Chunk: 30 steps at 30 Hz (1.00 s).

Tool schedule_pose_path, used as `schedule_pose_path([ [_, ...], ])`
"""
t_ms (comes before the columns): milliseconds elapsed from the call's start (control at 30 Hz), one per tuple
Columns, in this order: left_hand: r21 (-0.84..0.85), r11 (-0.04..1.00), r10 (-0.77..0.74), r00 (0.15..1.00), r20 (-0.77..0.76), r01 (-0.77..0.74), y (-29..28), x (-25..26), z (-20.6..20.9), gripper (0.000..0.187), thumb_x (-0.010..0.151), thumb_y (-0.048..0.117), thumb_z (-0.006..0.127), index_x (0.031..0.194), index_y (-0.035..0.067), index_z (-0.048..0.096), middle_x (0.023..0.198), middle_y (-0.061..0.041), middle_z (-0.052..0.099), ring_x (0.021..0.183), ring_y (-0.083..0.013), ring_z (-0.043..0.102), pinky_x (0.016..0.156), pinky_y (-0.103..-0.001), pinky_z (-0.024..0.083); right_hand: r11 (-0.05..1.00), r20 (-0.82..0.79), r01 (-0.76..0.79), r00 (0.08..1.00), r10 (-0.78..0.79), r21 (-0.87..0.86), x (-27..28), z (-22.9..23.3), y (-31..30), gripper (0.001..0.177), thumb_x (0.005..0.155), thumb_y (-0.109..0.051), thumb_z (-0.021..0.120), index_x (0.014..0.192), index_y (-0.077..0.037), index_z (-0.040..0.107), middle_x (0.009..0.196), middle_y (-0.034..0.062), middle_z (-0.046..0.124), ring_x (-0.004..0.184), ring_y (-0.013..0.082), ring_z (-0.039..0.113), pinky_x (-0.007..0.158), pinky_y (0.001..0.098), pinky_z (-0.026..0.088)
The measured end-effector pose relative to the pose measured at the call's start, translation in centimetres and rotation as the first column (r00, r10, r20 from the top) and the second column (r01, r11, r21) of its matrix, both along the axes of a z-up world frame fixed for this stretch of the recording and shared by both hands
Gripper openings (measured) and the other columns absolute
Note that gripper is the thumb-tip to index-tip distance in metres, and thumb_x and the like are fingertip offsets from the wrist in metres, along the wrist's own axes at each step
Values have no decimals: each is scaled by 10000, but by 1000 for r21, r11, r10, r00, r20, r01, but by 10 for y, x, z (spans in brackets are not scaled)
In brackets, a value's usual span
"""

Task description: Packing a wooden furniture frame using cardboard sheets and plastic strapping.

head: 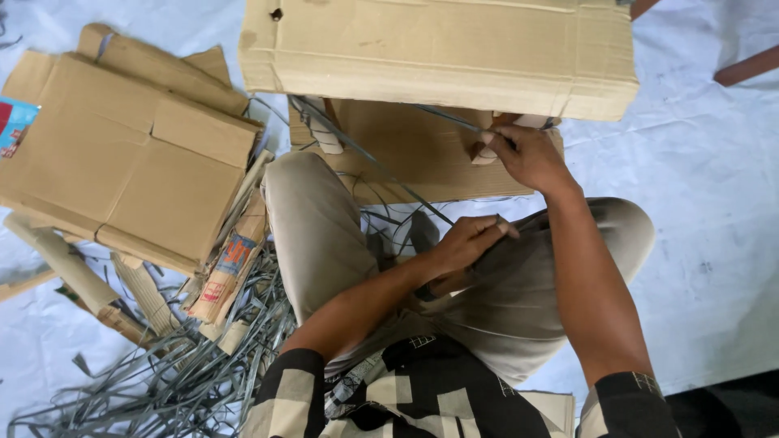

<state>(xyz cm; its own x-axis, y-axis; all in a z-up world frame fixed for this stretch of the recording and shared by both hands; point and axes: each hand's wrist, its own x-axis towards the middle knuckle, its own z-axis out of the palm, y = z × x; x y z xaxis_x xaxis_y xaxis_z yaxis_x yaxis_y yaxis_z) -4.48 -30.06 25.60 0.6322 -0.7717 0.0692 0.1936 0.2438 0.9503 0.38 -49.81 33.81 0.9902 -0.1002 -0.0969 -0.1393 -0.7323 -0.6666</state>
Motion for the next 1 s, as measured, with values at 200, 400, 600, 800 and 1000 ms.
schedule_pose_path([
  [200,-25,952,295,938,-183,-304,-51,27,-107,160,1028,94,558,957,92,701,696,20,498,671,-90,470,652,-245,404,993,29,57,998,-54,-106,-12,0,-5,239,1055,-293,613,1125,-106,744,947,216,741,973,481,684,808,571,525],
  [400,225,893,446,837,-316,-391,-41,75,-33,383,1016,486,639,1219,175,730,744,20,648,625,-43,531,537,-197,330,995,-183,-98,978,96,-1,-28,-5,20,281,1017,-299,551,999,-87,735,924,252,745,927,524,687,790,611,512],
  [600,403,600,796,470,-380,-691,-12,146,-77,303,1035,338,508,1110,233,782,699,45,484,600,-68,400,503,-235,320,1000,-285,16,958,-18,-9,-32,24,2,313,1057,-229,497,1068,-20,730,849,298,699,866,529,672,780,593,499],
  [800,434,528,818,299,-492,-730,14,168,-61,228,993,519,630,1066,309,683,801,51,602,674,-118,489,542,-307,355,948,-95,302,946,-311,-98,-34,-40,-53,275,1072,-459,622,1073,-227,770,803,124,720,817,367,717,739,470,544],
  [1000,345,880,447,811,-378,-325,-29,94,-26,475,899,552,764,1075,122,665,880,-37,648,495,-37,421,436,-221,329,988,45,154,987,-153,-18,-15,-20,0,252,998,-261,675,1141,-73,762,984,253,739,964,485,690,815,575,552],
])
